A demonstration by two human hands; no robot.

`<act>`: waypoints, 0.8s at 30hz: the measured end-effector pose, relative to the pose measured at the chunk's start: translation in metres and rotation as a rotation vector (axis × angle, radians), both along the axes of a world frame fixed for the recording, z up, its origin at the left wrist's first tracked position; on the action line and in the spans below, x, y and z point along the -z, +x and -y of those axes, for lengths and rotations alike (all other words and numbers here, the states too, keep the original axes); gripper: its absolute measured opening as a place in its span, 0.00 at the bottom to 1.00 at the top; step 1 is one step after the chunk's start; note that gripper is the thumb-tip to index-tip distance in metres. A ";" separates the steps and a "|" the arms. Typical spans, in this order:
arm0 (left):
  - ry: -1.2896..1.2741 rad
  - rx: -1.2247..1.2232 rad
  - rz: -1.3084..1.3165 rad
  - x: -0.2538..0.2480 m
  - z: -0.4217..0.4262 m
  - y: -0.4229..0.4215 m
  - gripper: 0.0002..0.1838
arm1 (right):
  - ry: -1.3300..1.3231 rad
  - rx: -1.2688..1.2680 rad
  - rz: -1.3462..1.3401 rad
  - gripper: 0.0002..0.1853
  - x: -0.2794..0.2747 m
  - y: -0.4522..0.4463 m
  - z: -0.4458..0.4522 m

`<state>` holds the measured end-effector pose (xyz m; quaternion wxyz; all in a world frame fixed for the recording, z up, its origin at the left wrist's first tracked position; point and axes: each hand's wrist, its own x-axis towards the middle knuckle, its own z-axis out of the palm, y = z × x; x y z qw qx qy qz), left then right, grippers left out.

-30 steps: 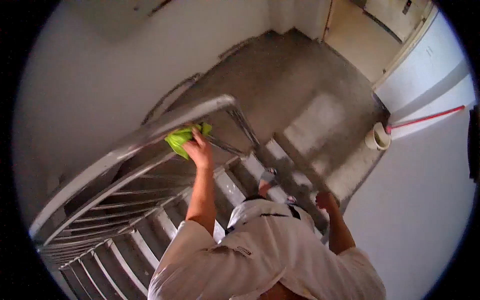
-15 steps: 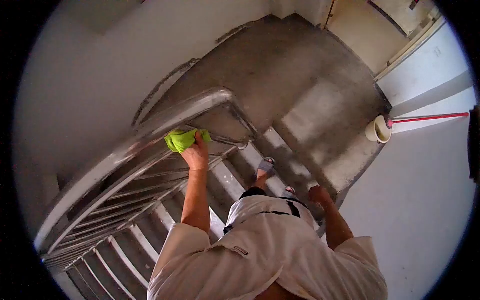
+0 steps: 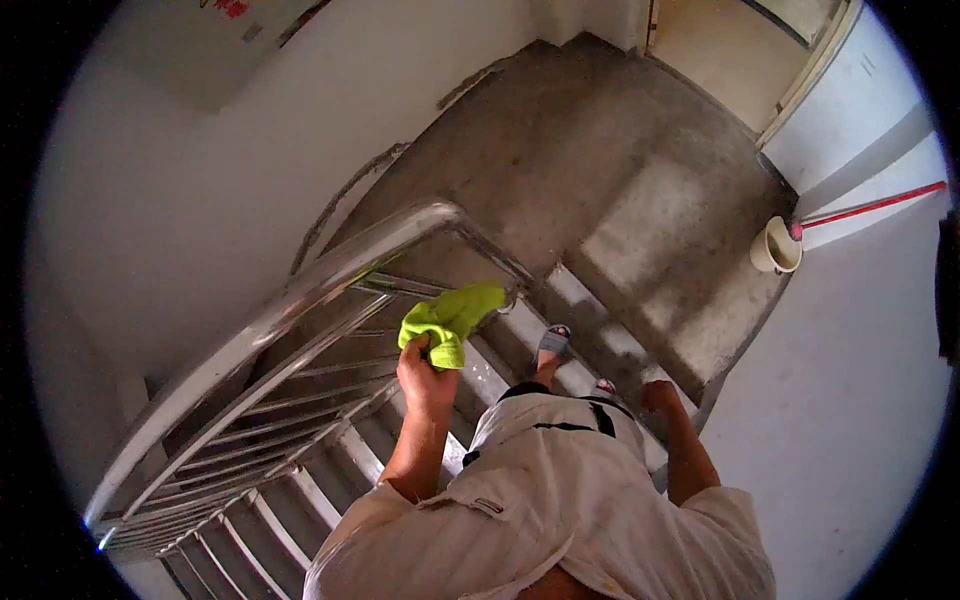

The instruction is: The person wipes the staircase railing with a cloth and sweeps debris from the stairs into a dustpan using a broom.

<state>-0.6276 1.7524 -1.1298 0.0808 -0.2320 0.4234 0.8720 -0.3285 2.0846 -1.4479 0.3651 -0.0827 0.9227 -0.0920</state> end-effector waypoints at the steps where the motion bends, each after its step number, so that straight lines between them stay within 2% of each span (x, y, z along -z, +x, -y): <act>1: 0.018 0.046 0.029 0.003 -0.001 -0.001 0.14 | -0.047 0.121 -0.017 0.04 0.005 0.009 0.003; 3: -0.026 0.130 0.002 0.001 -0.009 -0.006 0.15 | -0.162 0.406 -0.036 0.04 0.021 0.031 0.009; 6: -0.433 0.248 -0.134 -0.001 -0.008 -0.028 0.13 | -0.588 1.007 -0.064 0.03 0.041 0.055 0.015; 7: -0.535 0.349 -0.204 -0.003 -0.003 -0.039 0.12 | -0.638 1.025 -0.078 0.03 0.048 0.058 0.016; 9: -0.909 0.618 -0.359 -0.019 -0.005 -0.058 0.12 | -0.017 0.282 -0.091 0.03 0.042 0.056 0.015; 10: -1.093 0.797 -0.405 -0.020 0.000 -0.069 0.12 | -0.026 0.288 -0.091 0.03 0.029 0.052 0.014; 11: -1.101 0.800 -0.410 -0.010 0.005 -0.081 0.12 | -0.199 0.546 0.014 0.02 0.022 0.048 0.014; 13: -0.838 1.103 -0.388 0.019 0.018 -0.101 0.14 | -0.061 0.312 -0.261 0.04 0.012 0.044 0.017; 14: -0.845 1.098 -0.391 0.011 0.009 -0.097 0.14 | -0.065 0.309 -0.267 0.04 -0.001 0.032 0.020; 15: -0.838 1.166 -0.314 -0.002 -0.011 -0.081 0.15 | -0.454 0.837 -0.129 0.05 -0.051 0.007 0.027; 16: -0.827 1.232 -0.240 -0.006 -0.029 -0.069 0.16 | -0.773 1.139 -0.033 0.10 -0.083 -0.017 0.036; 17: -0.940 1.264 -0.279 0.015 -0.034 -0.065 0.17 | -1.077 1.459 0.040 0.14 -0.116 -0.041 0.046; 18: -1.055 1.292 -0.315 0.044 -0.036 -0.059 0.18 | -1.315 1.554 0.048 0.19 -0.135 -0.062 0.055; 20: -0.768 1.225 -0.316 0.080 -0.056 -0.026 0.17 | -1.321 1.369 0.045 0.25 -0.187 -0.115 0.069; 23: -0.887 1.471 -0.673 0.131 -0.087 0.016 0.21 | -1.464 1.363 -0.061 0.27 -0.165 -0.168 0.097; 24: -0.893 1.451 -0.736 0.144 -0.091 0.024 0.23 | -1.468 1.340 -0.057 0.27 -0.148 -0.180 0.103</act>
